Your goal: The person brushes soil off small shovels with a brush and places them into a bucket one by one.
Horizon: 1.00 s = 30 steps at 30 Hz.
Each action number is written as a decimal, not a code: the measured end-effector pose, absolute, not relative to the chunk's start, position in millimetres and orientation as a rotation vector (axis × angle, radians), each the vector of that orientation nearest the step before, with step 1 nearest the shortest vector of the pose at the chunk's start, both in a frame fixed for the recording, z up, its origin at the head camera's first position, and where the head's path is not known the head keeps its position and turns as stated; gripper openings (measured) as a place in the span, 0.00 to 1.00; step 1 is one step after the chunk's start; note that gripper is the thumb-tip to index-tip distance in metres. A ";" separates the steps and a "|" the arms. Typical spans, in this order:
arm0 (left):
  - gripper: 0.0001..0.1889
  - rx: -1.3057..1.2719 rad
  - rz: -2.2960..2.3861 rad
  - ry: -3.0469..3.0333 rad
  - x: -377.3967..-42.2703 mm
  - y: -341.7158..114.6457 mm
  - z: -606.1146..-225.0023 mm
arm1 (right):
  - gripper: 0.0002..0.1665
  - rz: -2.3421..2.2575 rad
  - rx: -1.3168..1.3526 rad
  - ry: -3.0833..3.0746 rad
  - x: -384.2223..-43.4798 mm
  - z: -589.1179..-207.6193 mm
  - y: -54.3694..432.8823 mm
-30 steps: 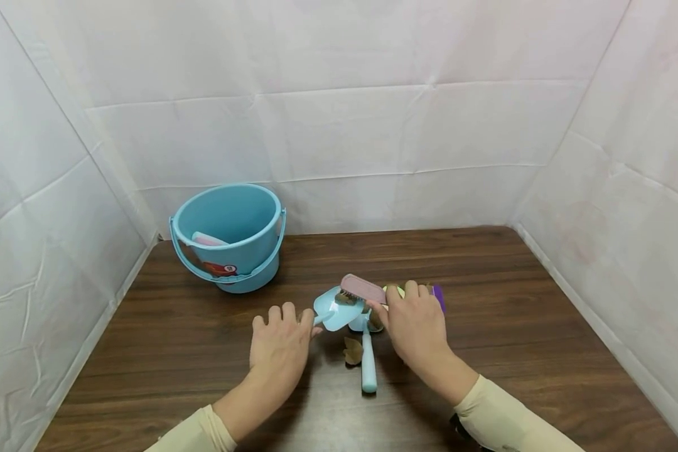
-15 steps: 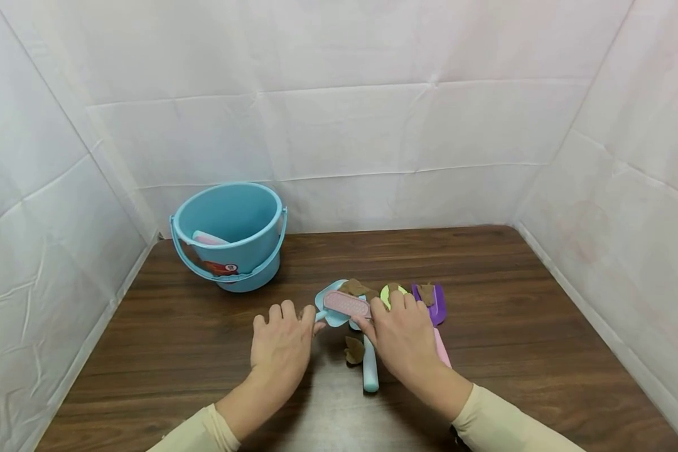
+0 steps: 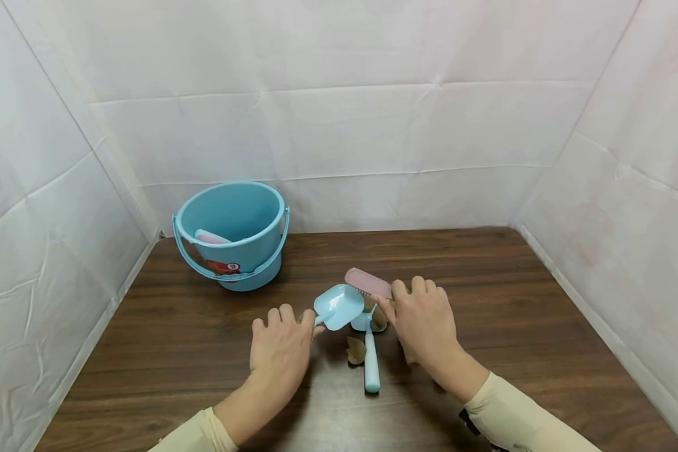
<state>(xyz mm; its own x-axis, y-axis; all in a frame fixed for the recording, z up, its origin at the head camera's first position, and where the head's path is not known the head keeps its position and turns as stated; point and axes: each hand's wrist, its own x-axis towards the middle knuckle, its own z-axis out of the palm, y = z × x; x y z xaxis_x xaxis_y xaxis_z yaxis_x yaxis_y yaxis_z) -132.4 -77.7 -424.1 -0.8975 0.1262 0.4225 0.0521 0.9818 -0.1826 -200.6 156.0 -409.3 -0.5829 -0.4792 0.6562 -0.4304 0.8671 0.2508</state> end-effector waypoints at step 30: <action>0.25 -0.133 0.234 -2.533 -132.6 -76.4 -424.9 | 0.30 -0.088 0.793 -2.344 -178.7 -408.4 133.4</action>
